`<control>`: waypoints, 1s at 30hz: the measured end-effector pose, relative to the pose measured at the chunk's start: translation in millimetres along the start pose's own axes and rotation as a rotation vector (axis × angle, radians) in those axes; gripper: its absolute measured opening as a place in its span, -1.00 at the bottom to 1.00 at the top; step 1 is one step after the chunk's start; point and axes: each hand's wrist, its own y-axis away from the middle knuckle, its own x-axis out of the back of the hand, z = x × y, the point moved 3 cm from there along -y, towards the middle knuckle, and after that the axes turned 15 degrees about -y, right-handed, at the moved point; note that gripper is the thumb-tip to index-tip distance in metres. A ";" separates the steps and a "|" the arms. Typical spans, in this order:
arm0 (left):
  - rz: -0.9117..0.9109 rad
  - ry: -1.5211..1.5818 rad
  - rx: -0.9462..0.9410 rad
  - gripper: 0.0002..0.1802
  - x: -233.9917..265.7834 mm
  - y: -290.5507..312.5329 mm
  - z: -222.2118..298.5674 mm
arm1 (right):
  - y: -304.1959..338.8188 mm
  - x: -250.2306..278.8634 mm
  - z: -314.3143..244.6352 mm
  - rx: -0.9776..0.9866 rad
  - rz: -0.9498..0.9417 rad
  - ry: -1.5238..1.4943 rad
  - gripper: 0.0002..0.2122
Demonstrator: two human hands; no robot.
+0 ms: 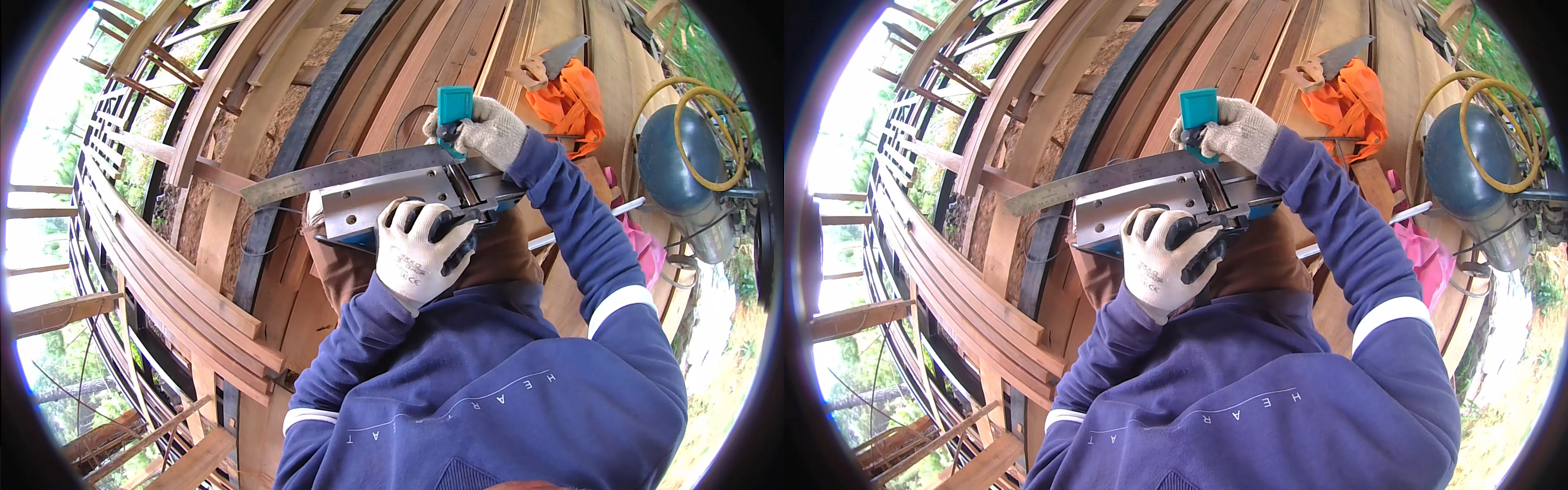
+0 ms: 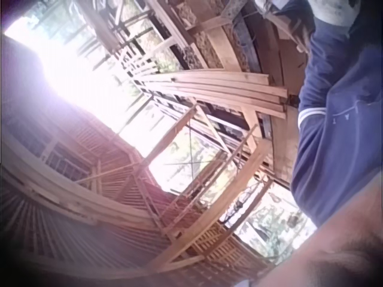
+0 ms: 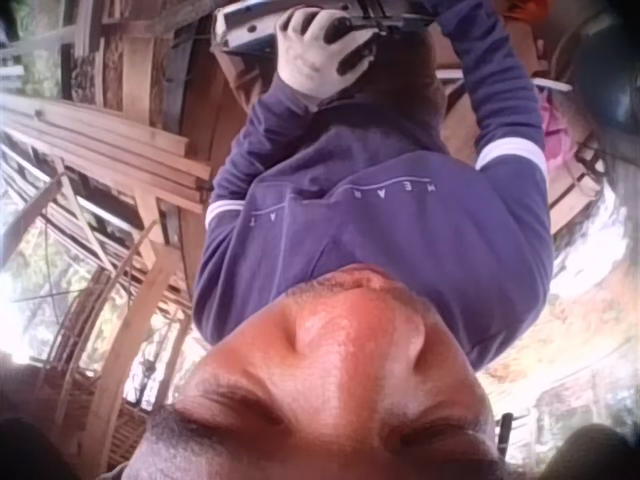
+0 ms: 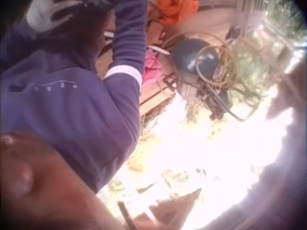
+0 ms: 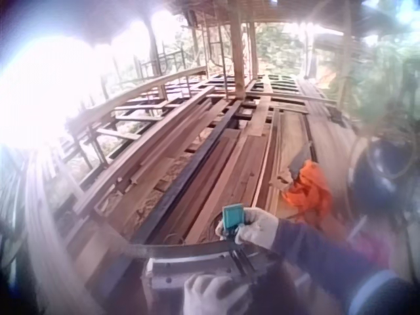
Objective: The person adjusts the blades of a power planer using a straight edge and a rod to align the cutting edges.
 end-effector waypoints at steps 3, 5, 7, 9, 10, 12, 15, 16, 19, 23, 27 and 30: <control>-0.012 -0.002 0.009 -0.49 -0.5 0.6 0.0 | -3.4 -1.0 4.7 -0.024 0.027 -0.079 -0.69; -0.020 0.004 0.009 -0.49 0.0 0.3 -0.3 | -7.4 0.7 5.5 -0.018 -0.007 -0.056 -0.69; -0.023 0.004 0.011 -0.49 0.1 -0.2 -0.2 | -7.3 -1.9 3.0 -0.018 -0.010 -0.055 -0.68; -0.025 -0.004 0.014 -0.49 0.1 -0.7 -0.2 | -8.3 -4.2 2.1 -0.033 -0.011 -0.062 -0.68; -0.021 -0.002 0.017 -0.49 -0.2 -0.5 -0.6 | -9.1 -4.1 2.7 -0.049 -0.009 -0.069 -0.69; -0.010 0.009 0.020 -0.49 -1.8 -0.8 -0.7 | -10.1 -0.2 4.9 -0.069 -0.003 -0.043 -0.69; -0.019 -0.003 0.020 -0.49 -0.8 -1.2 -0.4 | -12.5 3.5 11.2 -0.057 -0.015 -0.006 -0.69; -0.019 -0.002 0.019 -0.49 -1.1 -0.9 -0.6 | -12.8 2.5 11.0 -0.039 -0.026 -0.029 -0.69; -0.018 -0.002 0.017 -0.49 -2.0 -0.5 -1.0 | -13.0 2.6 12.8 -0.034 -0.028 -0.080 -0.69; -0.014 -0.001 0.015 -0.49 -2.2 -1.4 -0.9 | -14.0 6.6 14.0 -0.065 -0.009 -0.121 -0.67; -0.025 -0.006 0.013 -0.49 -2.1 -1.7 -0.5 | -14.8 8.0 17.6 -0.058 -0.008 -0.138 -0.67; -0.023 -0.020 0.012 -0.48 -1.4 -1.5 0.1 | -14.1 6.8 16.8 -0.048 -0.010 -0.156 -0.67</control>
